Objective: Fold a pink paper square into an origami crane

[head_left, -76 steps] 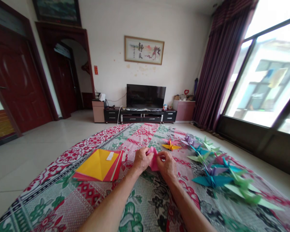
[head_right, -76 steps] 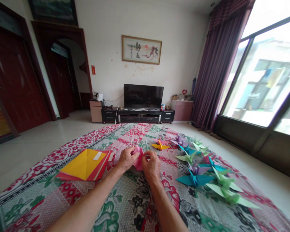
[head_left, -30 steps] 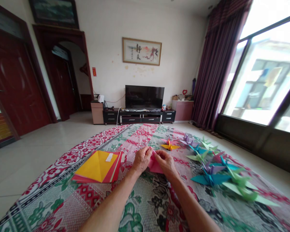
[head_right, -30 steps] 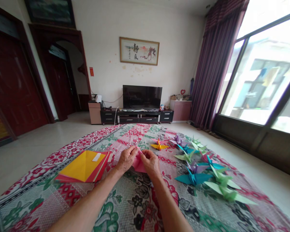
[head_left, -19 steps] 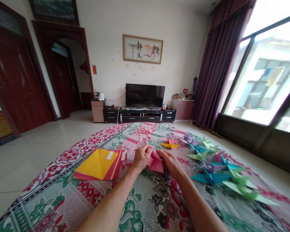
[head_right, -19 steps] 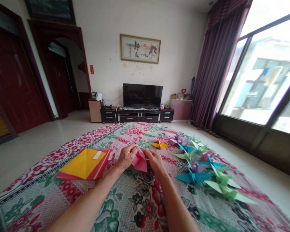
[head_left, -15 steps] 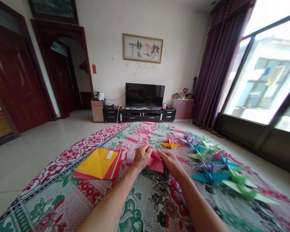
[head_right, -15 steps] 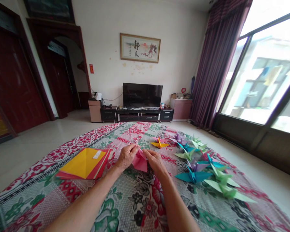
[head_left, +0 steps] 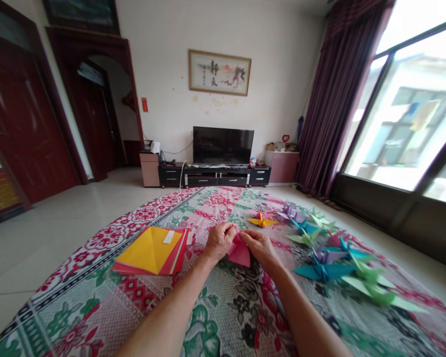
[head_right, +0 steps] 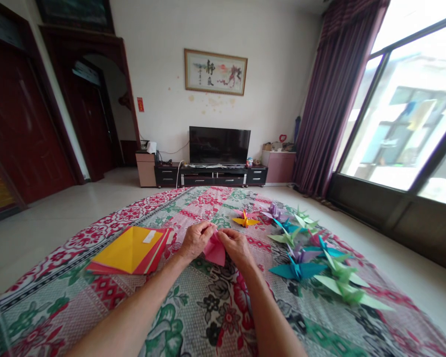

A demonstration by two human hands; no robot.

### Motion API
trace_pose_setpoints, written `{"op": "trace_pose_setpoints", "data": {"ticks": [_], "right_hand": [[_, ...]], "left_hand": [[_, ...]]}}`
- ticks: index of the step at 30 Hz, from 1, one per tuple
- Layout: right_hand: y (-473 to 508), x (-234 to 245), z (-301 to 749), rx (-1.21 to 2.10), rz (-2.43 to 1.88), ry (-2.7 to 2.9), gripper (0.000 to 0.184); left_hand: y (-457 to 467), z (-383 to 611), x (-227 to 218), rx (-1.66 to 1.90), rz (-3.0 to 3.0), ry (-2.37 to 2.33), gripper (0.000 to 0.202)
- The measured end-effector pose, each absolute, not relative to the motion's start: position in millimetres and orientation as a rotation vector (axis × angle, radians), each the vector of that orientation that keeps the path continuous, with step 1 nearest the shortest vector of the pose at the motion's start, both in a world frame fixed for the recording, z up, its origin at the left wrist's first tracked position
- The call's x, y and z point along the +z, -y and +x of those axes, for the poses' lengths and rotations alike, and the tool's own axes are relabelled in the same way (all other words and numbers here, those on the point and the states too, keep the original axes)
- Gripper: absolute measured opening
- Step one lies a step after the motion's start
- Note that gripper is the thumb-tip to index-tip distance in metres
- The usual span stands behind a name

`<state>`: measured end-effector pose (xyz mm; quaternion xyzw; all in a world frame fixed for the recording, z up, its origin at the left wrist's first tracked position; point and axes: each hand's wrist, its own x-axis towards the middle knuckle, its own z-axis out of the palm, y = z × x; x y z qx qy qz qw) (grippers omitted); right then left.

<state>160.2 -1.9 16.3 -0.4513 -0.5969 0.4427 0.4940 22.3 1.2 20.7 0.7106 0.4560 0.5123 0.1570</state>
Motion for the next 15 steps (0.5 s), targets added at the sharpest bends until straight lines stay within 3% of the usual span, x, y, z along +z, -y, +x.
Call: {"op": "trace_pose_setpoints", "data": {"ticks": [5,11,15], "right_hand": [[-1.2,13.2,160.8,1.099,-1.118,1.366,0.033],[5.8,17.2,158.5,1.538,-0.893,0.969,0.039],[14.5,12.6,139.3,1.664,-0.767,0.947,0.044]], "left_hand": [[-2.9,23.0,19.6,1.466,2.031,-1.278,0.03],[-13.5,15.2,16.4,1.71,1.657,-1.619,0.035],[-12.7,12.8,20.0,1.812,1.46,-1.754,0.035]]}}
